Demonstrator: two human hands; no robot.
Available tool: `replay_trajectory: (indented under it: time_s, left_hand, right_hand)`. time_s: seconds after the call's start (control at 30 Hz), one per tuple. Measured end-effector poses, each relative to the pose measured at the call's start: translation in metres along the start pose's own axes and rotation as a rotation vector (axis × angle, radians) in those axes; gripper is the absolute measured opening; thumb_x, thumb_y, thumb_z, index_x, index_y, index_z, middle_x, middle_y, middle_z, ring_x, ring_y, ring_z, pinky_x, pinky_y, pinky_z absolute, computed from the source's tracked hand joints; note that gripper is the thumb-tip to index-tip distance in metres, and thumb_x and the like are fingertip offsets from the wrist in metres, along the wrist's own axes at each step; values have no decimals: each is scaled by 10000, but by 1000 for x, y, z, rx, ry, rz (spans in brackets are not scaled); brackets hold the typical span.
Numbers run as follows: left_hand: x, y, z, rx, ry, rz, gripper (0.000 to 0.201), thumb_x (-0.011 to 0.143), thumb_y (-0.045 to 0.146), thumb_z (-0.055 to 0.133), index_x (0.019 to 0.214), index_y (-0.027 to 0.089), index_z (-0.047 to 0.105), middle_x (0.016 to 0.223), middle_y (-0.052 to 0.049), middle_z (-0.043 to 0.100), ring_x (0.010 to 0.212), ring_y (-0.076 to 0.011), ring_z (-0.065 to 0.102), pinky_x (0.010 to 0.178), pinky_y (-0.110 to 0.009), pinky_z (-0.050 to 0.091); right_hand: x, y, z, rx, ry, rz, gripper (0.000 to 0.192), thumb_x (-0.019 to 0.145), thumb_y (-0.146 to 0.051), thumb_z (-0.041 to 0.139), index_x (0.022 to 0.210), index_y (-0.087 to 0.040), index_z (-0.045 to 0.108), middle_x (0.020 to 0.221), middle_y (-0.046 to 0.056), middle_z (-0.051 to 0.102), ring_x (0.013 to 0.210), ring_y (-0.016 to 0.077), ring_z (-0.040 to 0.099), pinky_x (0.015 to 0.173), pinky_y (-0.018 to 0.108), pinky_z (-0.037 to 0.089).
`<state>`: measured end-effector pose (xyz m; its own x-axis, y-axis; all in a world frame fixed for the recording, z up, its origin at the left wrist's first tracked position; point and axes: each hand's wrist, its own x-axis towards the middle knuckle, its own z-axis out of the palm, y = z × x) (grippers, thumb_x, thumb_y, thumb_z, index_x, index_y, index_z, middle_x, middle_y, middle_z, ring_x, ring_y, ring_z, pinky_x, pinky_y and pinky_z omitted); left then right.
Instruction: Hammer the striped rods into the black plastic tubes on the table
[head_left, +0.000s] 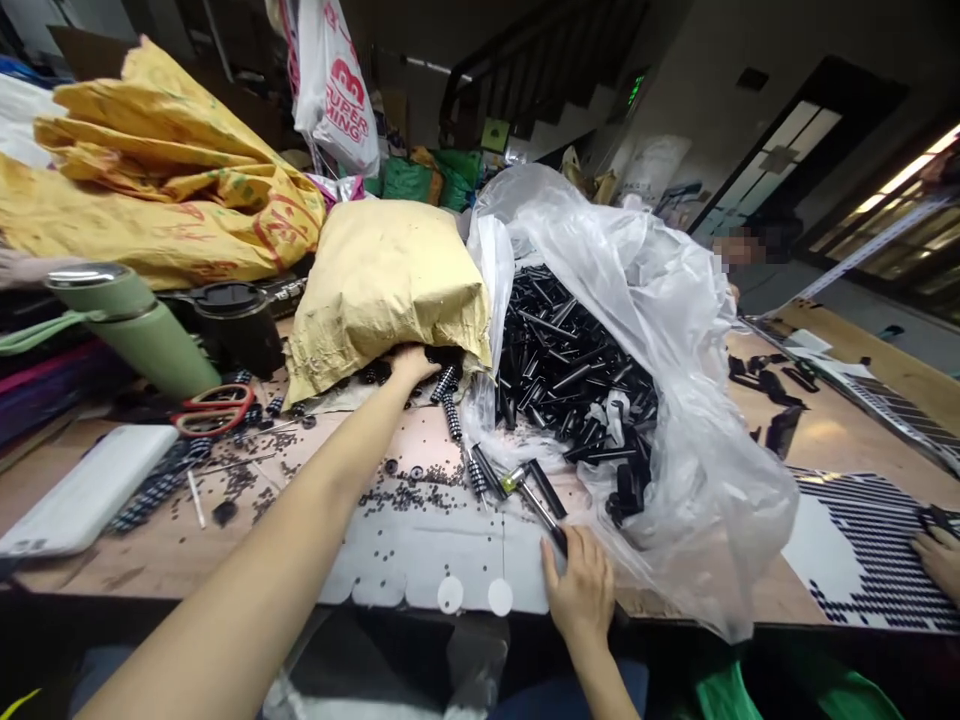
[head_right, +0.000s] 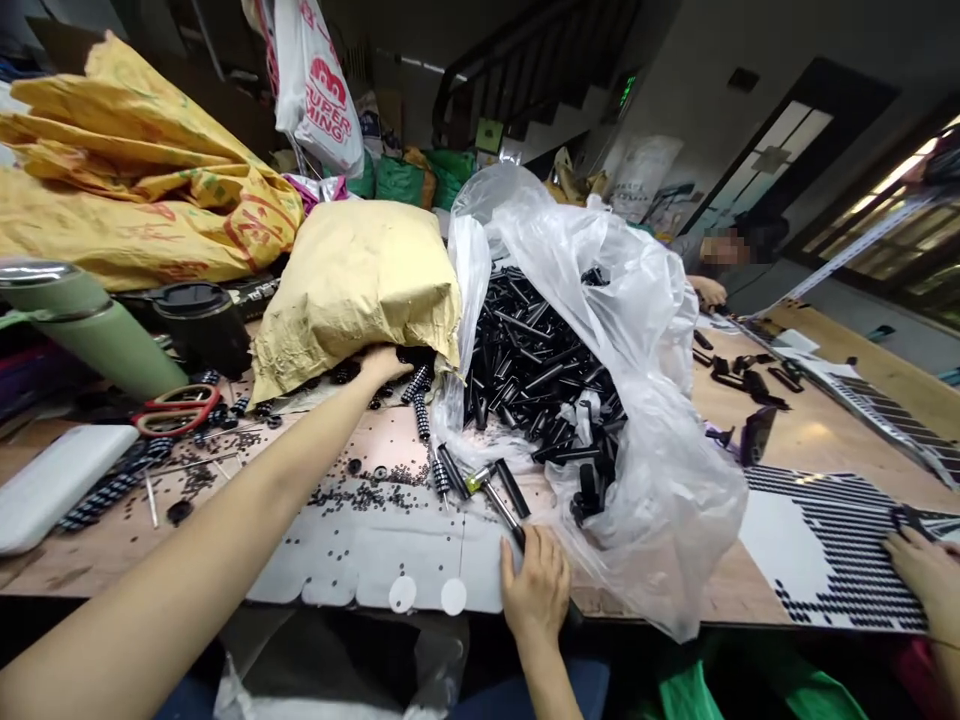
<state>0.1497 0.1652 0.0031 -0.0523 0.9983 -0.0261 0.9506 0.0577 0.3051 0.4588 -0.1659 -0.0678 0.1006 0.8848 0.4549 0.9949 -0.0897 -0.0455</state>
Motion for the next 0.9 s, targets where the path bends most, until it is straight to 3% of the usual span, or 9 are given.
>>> replay_trajectory:
  time_s: [0.1,0.2,0.37,0.57,0.63,0.77,0.9]
  left_hand:
    - [0,-15,-6,64,-39,46,589,727,495,603,1199,143,627,1156,-177,655,1029,-330,613,876,-371,468]
    - [-16,-34,-10,127,-101,80,591,732,482,590,1224,156,607,1154,-151,654,1041,-310,603,890,-344,461]
    - [-66,-57,-8,216,-13,152,627,780,516,529,1303,171,535,1227,-155,561,1142,-320,516,927,-415,434]
    - [-144,-61,-12,241,-19,216,567,783,430,548,1325,270,514,1283,-137,476,1246,-334,395,956,-494,406]
    - [-163,-62,-9,224,4,253,598,787,406,557,1366,288,468,1278,-133,479,1258,-324,390,958,-464,411]
    - [-187,-62,-5,135,35,321,596,873,459,471,1432,276,370,1201,-136,521,1222,-293,442,881,-373,461]
    - [-199,-58,-2,106,-19,361,539,943,446,372,1459,301,319,1239,-116,537,1245,-274,440,924,-389,440]
  right_hand:
    - [0,-3,-2,12,-22,17,441,935,-473,409,1126,-131,613,1131,152,648,1070,305,556,909,404,377]
    - [1,-9,-7,36,-66,49,425,932,-451,420,1129,-128,612,1135,154,641,1068,299,547,916,402,364]
    - [2,-17,-8,82,-113,96,449,931,-445,399,1186,-123,582,1184,172,607,1089,310,514,935,417,336]
    - [0,-15,-7,59,-73,67,429,929,-434,399,1136,-117,600,1141,164,627,1036,297,523,913,403,332]
    - [1,-14,-8,47,-46,59,417,931,-426,399,1125,-118,603,1130,157,633,1030,290,527,909,398,333]
    - [2,-15,-13,51,-26,46,406,932,-412,402,1125,-114,598,1128,157,634,1039,283,527,906,390,342]
    - [-2,-20,-11,78,-58,60,393,925,-394,409,1112,-105,598,1107,164,637,1037,294,529,903,404,363]
